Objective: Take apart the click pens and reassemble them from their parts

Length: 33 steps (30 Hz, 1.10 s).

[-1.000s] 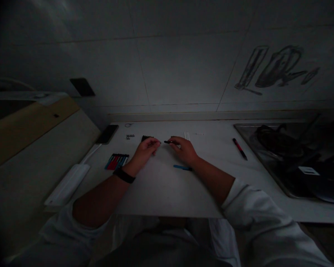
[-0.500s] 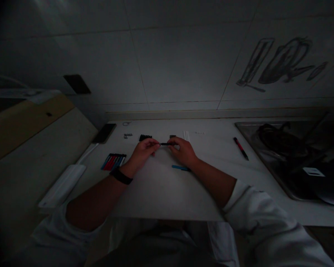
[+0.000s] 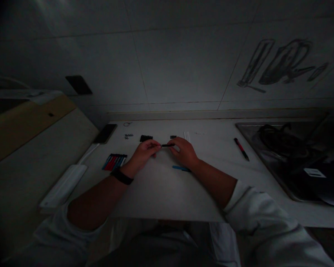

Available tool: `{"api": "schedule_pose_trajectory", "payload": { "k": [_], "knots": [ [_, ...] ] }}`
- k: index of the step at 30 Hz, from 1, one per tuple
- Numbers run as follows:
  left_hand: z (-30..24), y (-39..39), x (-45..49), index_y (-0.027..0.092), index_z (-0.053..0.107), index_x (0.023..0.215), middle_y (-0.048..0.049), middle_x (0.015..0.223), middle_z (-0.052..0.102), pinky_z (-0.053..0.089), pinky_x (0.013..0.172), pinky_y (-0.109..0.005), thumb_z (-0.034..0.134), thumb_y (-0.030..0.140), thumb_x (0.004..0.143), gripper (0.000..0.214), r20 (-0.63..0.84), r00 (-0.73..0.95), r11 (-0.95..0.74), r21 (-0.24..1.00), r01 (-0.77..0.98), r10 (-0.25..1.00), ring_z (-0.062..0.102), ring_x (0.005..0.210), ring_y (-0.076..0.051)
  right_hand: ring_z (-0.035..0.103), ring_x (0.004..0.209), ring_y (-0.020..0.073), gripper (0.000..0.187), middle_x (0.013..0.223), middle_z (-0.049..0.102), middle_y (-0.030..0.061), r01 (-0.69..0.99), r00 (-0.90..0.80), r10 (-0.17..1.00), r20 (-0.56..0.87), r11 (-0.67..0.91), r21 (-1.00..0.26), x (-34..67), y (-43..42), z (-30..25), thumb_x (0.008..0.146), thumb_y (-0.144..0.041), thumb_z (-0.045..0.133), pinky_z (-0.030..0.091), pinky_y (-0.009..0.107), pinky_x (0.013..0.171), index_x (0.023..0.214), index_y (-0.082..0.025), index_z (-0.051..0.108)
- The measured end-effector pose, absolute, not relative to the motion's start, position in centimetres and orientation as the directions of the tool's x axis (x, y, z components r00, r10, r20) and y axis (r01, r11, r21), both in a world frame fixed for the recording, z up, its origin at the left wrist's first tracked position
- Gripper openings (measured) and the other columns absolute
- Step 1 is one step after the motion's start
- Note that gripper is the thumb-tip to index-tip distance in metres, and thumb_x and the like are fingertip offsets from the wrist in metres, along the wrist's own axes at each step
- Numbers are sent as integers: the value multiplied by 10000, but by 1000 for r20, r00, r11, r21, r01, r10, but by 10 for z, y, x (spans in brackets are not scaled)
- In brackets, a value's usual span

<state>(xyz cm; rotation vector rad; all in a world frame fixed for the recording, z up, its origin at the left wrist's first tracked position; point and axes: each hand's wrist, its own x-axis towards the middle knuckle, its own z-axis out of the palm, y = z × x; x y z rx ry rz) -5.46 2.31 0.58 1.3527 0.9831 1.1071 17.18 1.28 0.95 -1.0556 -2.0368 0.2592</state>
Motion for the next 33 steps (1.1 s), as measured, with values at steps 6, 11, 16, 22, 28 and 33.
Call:
{"api": "schedule_pose_trajectory", "payload": {
  "k": [6, 11, 16, 22, 28, 33],
  "knots": [
    [8, 23, -56, 175, 711, 907, -26, 826, 670, 478, 573, -234, 807, 372, 783, 252, 118, 243, -124, 992, 7, 963, 590, 674, -115, 697, 978, 240, 227, 1043, 753, 88, 620, -317, 791, 523, 590, -517, 173, 14, 10, 1021, -394, 569, 520, 371, 906, 1082, -235, 720],
    [12, 21, -59, 178, 716, 909, -25, 828, 683, 488, 633, -254, 785, 365, 806, 224, 156, 244, -184, 978, 96, 957, 601, 683, -120, 692, 950, 240, 283, 988, 748, 96, 641, -350, 780, 519, 603, -474, 173, 13, 12, 1044, -418, 525, 508, 363, 903, 1015, -219, 725],
    [15, 19, -60, 185, 734, 894, -44, 900, 730, 525, 773, -291, 761, 322, 830, 153, 240, 266, -296, 935, 196, 934, 663, 835, -158, 689, 921, 233, 331, 957, 748, 92, 663, -353, 787, 506, 592, -458, 175, 16, 9, 1058, -431, 488, 500, 353, 878, 969, -217, 724],
    [14, 19, -59, 188, 737, 901, -44, 912, 747, 536, 805, -309, 754, 305, 838, 134, 257, 267, -319, 922, 220, 929, 685, 863, -173, 690, 840, 231, 382, 887, 737, 84, 641, -366, 790, 491, 597, -483, 177, 18, 4, 1074, -415, 425, 501, 353, 786, 916, -213, 707],
    [11, 22, -60, 186, 736, 891, -39, 894, 738, 526, 791, -302, 759, 312, 836, 140, 277, 247, -330, 921, 206, 928, 675, 845, -168, 675, 958, 235, 282, 1061, 702, 81, 548, -361, 736, 573, 665, -508, 174, 13, 6, 944, -345, 643, 529, 370, 864, 1205, -240, 620],
    [11, 22, -60, 184, 735, 893, -41, 903, 740, 526, 799, -305, 753, 293, 844, 120, 275, 264, -332, 922, 201, 925, 680, 854, -169, 658, 939, 234, 118, 992, 688, 76, 584, -374, 742, 556, 655, -480, 174, 14, 6, 989, -310, 554, 517, 369, 847, 1035, -236, 633]
  ]
}}
